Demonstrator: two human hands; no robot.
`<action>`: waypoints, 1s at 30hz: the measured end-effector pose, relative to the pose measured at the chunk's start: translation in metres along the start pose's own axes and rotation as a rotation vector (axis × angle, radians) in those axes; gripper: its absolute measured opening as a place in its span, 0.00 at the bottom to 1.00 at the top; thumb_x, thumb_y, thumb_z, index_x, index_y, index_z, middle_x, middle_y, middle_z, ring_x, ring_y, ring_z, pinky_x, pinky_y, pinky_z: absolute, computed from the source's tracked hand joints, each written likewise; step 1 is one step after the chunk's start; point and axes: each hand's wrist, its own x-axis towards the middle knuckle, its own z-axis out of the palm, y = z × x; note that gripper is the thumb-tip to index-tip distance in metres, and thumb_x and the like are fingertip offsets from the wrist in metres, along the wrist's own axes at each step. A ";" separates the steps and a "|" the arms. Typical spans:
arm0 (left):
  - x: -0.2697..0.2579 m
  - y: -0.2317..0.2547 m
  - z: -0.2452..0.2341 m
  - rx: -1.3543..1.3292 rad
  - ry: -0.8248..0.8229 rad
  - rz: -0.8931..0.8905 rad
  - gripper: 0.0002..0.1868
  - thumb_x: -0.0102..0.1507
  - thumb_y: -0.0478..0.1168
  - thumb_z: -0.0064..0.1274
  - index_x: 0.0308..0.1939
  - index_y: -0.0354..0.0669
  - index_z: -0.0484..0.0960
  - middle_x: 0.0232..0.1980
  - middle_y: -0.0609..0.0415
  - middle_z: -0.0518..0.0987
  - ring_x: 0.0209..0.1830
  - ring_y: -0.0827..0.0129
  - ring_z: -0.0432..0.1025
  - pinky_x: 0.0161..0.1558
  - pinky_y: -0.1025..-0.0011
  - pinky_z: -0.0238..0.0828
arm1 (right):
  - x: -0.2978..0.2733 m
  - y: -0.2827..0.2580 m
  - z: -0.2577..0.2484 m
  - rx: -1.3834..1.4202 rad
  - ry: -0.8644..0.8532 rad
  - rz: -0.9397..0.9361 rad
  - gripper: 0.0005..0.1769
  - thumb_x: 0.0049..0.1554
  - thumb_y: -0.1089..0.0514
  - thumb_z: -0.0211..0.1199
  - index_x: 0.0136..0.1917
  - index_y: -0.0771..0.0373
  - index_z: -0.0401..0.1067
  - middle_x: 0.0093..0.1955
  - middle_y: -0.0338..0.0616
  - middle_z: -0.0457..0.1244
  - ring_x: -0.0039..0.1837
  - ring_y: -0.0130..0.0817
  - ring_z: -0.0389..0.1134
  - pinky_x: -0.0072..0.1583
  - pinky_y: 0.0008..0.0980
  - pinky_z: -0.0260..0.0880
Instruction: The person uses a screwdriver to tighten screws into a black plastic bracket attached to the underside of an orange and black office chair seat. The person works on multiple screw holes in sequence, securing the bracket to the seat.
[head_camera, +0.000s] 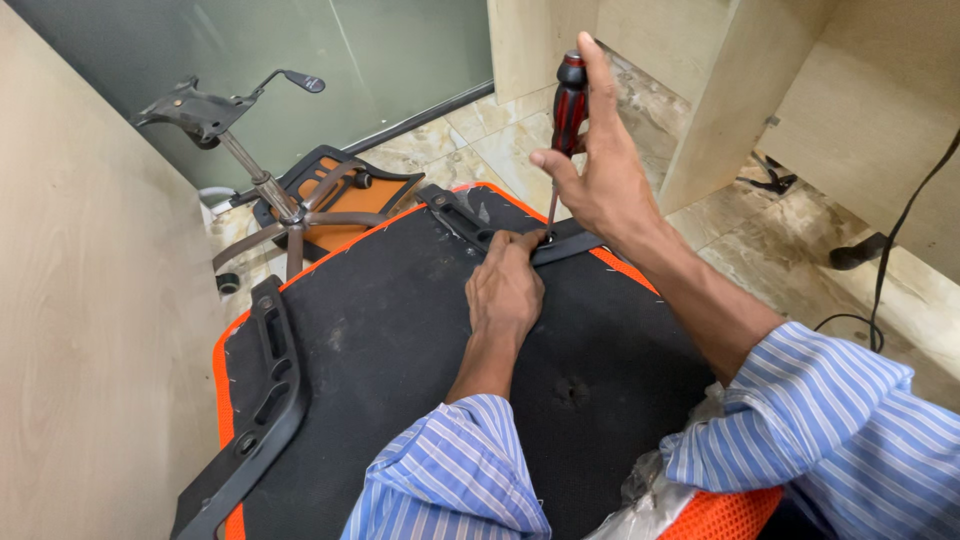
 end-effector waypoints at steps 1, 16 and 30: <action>0.001 0.000 0.000 0.002 -0.009 -0.013 0.25 0.63 0.30 0.41 0.60 0.58 0.81 0.58 0.56 0.77 0.54 0.53 0.75 0.59 0.55 0.68 | -0.001 0.001 0.000 0.071 -0.021 0.052 0.62 0.62 0.69 0.71 0.86 0.43 0.27 0.83 0.64 0.49 0.67 0.50 0.70 0.61 0.42 0.78; 0.002 0.007 0.005 0.002 0.000 -0.095 0.26 0.60 0.30 0.48 0.59 0.60 0.81 0.59 0.53 0.76 0.59 0.55 0.73 0.61 0.57 0.66 | -0.007 -0.002 0.001 0.146 -0.016 0.180 0.65 0.59 0.72 0.68 0.85 0.43 0.23 0.71 0.59 0.61 0.58 0.41 0.74 0.61 0.45 0.76; 0.014 0.021 0.007 -0.037 -0.055 -0.264 0.24 0.61 0.34 0.52 0.60 0.59 0.80 0.63 0.49 0.72 0.60 0.48 0.72 0.60 0.54 0.67 | -0.004 0.006 0.010 0.161 -0.332 0.344 0.53 0.58 0.69 0.61 0.83 0.48 0.31 0.60 0.48 0.64 0.53 0.37 0.73 0.54 0.39 0.74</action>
